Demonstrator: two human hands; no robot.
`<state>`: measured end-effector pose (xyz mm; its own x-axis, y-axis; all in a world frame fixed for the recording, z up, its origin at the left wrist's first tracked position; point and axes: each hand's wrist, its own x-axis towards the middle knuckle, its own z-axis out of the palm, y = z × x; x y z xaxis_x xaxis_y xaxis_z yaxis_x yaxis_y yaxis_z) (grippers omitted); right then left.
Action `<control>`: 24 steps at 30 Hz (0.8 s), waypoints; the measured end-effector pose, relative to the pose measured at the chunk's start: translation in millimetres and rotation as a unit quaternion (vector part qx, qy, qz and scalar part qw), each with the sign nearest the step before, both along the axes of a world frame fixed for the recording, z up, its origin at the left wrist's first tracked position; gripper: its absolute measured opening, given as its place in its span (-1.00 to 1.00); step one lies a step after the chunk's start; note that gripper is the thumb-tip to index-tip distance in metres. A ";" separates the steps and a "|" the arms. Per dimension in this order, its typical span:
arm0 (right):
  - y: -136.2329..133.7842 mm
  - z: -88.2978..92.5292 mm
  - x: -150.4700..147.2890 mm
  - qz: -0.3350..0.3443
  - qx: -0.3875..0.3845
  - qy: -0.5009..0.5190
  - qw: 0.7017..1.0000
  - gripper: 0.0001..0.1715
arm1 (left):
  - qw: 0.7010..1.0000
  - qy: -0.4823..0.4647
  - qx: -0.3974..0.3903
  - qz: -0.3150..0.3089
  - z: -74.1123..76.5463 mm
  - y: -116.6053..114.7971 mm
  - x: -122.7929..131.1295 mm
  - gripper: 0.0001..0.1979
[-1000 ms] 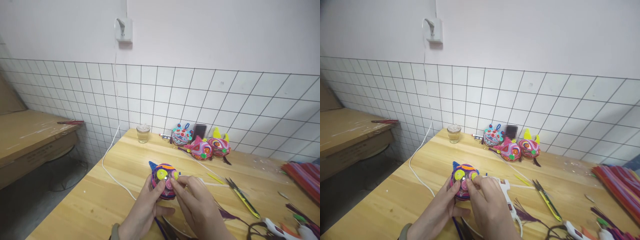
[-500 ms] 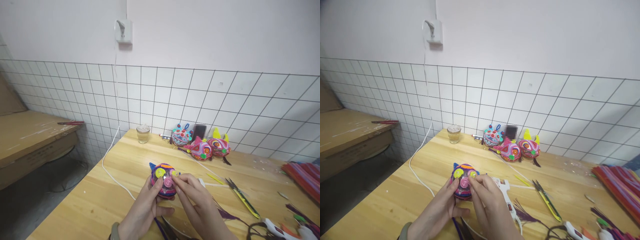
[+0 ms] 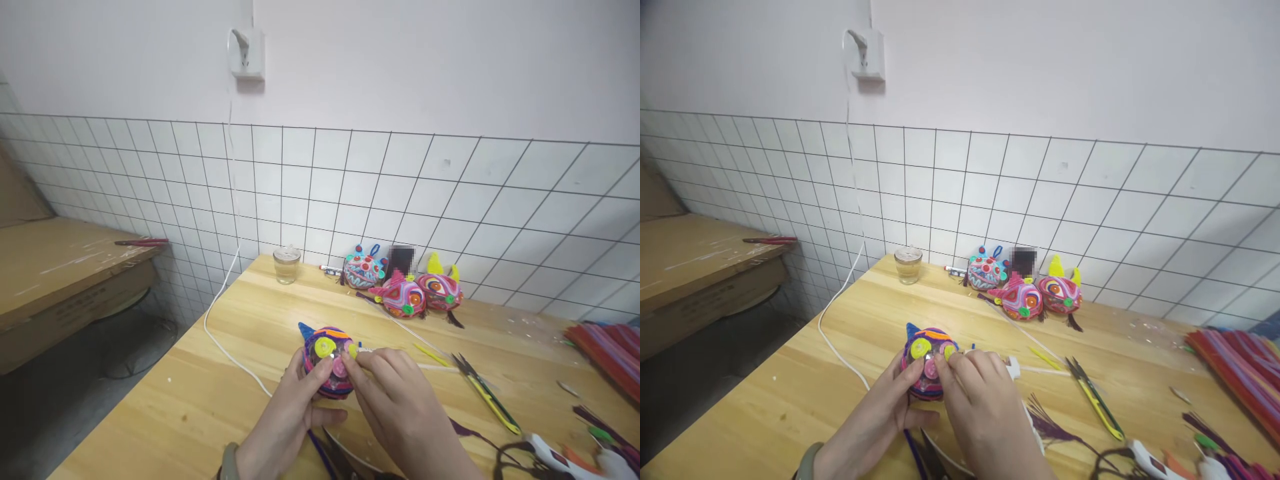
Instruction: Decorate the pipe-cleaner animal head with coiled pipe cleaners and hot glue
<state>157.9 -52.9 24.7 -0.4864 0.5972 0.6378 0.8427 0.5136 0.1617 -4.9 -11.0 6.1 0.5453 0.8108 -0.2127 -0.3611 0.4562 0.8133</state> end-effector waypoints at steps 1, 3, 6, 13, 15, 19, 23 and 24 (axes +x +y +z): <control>0.2 0.8 0.8 -0.001 0.001 -0.002 1.000 -0.68 | 1.000 0.002 -0.002 0.004 -0.2 0.6 0.2 -0.59; 1.0 2.1 1.8 -0.002 -0.001 0.008 1.000 -0.69 | 1.000 0.002 -0.006 0.004 -0.5 1.3 0.4 -0.60; 1.4 3.4 2.2 0.013 -0.037 0.079 0.996 -0.66 | 1.000 -0.012 -0.004 -0.003 0.2 1.1 0.4 -0.63; -2.9 7.4 0.6 0.051 -0.121 0.159 0.978 -0.58 | 1.000 -0.012 -0.007 -0.011 2.5 0.8 -0.1 -0.63; -3.5 8.7 -1.0 0.043 -0.104 0.143 0.983 -0.62 | 1.000 -0.011 -0.007 -0.010 1.8 1.0 0.3 -0.63; -3.3 10.2 -3.8 0.032 -0.075 0.110 0.991 -0.70 | 1.000 -0.004 -0.008 -0.010 0.6 0.3 0.9 -0.63; -2.0 5.6 -3.7 0.030 -0.080 0.152 0.985 -0.73 | 1.000 0.006 0.005 -0.014 -0.4 -0.2 1.3 -0.61; -1.6 3.5 -3.2 0.027 -0.085 0.165 0.982 -0.75 | 1.000 0.016 0.007 -0.012 -0.6 -0.2 1.4 -0.60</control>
<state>154.6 -54.5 28.2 -0.3036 0.6871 0.6600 0.8052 0.5554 -0.2078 -3.5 -11.1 5.5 0.5575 0.8011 -0.2178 -0.3249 0.4520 0.8307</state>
